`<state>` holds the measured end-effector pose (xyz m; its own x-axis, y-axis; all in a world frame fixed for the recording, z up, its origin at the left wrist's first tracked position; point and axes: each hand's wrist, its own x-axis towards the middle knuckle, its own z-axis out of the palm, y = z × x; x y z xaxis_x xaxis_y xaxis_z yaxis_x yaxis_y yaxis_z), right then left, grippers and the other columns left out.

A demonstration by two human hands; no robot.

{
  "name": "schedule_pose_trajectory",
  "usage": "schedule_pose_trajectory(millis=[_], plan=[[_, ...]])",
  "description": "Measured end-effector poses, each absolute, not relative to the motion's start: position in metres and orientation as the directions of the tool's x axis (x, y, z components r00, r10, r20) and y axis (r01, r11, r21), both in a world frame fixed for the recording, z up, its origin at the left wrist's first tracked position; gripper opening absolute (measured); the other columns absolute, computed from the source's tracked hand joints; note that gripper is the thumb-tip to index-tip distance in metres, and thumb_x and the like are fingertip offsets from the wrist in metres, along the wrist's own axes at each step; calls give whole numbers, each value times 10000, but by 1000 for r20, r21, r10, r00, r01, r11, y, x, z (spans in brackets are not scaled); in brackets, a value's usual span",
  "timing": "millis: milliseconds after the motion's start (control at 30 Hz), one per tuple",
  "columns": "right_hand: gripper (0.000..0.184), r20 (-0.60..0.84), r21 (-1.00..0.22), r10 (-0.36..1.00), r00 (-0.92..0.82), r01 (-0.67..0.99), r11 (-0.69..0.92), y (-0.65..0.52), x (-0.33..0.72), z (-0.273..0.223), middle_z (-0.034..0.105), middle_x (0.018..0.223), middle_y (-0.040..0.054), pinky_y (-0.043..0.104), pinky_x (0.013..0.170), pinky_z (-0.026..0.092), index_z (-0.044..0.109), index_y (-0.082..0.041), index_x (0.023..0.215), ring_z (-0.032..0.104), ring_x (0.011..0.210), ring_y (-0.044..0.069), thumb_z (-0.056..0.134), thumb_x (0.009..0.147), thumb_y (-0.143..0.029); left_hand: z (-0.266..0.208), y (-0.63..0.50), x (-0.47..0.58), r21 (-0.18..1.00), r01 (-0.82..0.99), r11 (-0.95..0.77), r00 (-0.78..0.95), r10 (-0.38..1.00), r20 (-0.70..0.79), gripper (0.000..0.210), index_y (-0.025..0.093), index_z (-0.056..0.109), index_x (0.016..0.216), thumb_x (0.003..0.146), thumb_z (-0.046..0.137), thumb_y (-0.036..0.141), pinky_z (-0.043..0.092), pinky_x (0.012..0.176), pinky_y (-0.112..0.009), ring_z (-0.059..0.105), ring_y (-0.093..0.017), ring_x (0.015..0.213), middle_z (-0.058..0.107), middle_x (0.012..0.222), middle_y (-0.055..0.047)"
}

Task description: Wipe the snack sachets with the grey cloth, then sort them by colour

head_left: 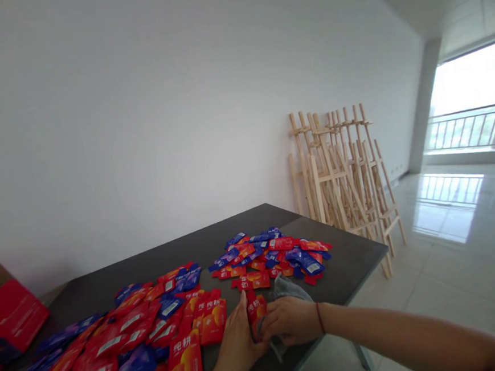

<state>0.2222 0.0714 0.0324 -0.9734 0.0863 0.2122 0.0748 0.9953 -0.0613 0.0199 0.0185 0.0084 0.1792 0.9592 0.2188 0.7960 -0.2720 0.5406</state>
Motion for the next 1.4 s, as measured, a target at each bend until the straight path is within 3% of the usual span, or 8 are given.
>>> schedule_pose_trajectory(millis=[233, 433, 633, 767, 900, 1000, 1167, 1400], plan=[[389, 205, -57, 341, -917, 337, 940, 90, 221, 35, 609, 1278, 48, 330, 883, 428, 611, -215, 1208, 555, 1058, 212, 523, 829, -201, 9, 18, 20, 554, 794, -251, 163, 965, 205, 1089, 168, 178, 1488, 574, 756, 300, 304, 1125, -481, 387, -302, 1364, 434, 1464, -153], [370, 224, -95, 593, -774, 588, 803, 108, 187, 36, 652, 1167, 112, 347, 929, 435, 632, -137, 1172, 560, 1098, 240, 513, 823, -172, 14, 14, 21, 516, 821, -246, 176, 967, 182, 968, 134, 324, 1439, 588, 737, 339, 287, 1143, -483, 371, -310, 1374, 420, 1478, -158], [384, 231, -111, 484, -844, 472, 875, 96, 220, 32, 644, 1186, 77, 335, 925, 436, 637, -188, 1159, 568, 1081, 227, 530, 789, -198, 20, 12, 19, 451, 857, -248, 205, 968, 142, 835, 136, 455, 1369, 607, 692, 383, 269, 1150, -502, 349, -326, 1386, 421, 1481, -147], [322, 252, -151, 626, -738, 609, 779, 88, 248, 29, 674, 1059, 81, 326, 867, 449, 661, -176, 1067, 589, 1006, 228, 501, 787, -174, 38, 12, 31, 326, 909, -259, 223, 964, 142, 797, 121, 508, 1332, 606, 666, 410, 313, 1118, -473, 395, -344, 1348, 427, 1472, -167], [299, 274, -146, 694, -666, 684, 714, 82, 251, 28, 661, 1041, 88, 321, 842, 446, 656, -172, 1025, 590, 983, 230, 498, 771, -165, 58, 13, 62, 155, 969, -190, 179, 980, 83, 770, 102, 594, 1232, 595, 666, 528, 424, 980, -521, 516, -408, 1179, 587, 1285, -216], [273, 261, -118, 695, -670, 692, 712, 79, 247, 29, 651, 1035, 88, 323, 820, 445, 648, -175, 999, 583, 979, 234, 502, 769, -177, 65, 18, 81, 108, 976, -187, 179, 981, 74, 659, 120, 568, 1256, 673, 616, 425, 480, 887, -475, 566, -375, 1092, 643, 1157, -205], [256, 254, -106, 694, -674, 694, 713, 76, 246, 30, 644, 1013, 84, 323, 828, 433, 637, -173, 995, 574, 977, 233, 501, 778, -180, 67, 23, 82, 107, 974, -201, 195, 979, 66, 367, 165, 630, 1094, 772, 463, 217, 502, 815, -412, 658, -281, 927, 559, 1279, -185], [255, 293, -122, 687, -665, 686, 717, 77, 247, 26, 643, 986, 75, 312, 805, 430, 639, -176, 986, 574, 946, 220, 493, 778, -163, 64, 14, 98, 123, 983, -139, 133, 990, 50, 684, 98, 574, 1190, 625, 653, 475, 496, 855, -492, 608, -386, 1030, 561, 1215, -212]])
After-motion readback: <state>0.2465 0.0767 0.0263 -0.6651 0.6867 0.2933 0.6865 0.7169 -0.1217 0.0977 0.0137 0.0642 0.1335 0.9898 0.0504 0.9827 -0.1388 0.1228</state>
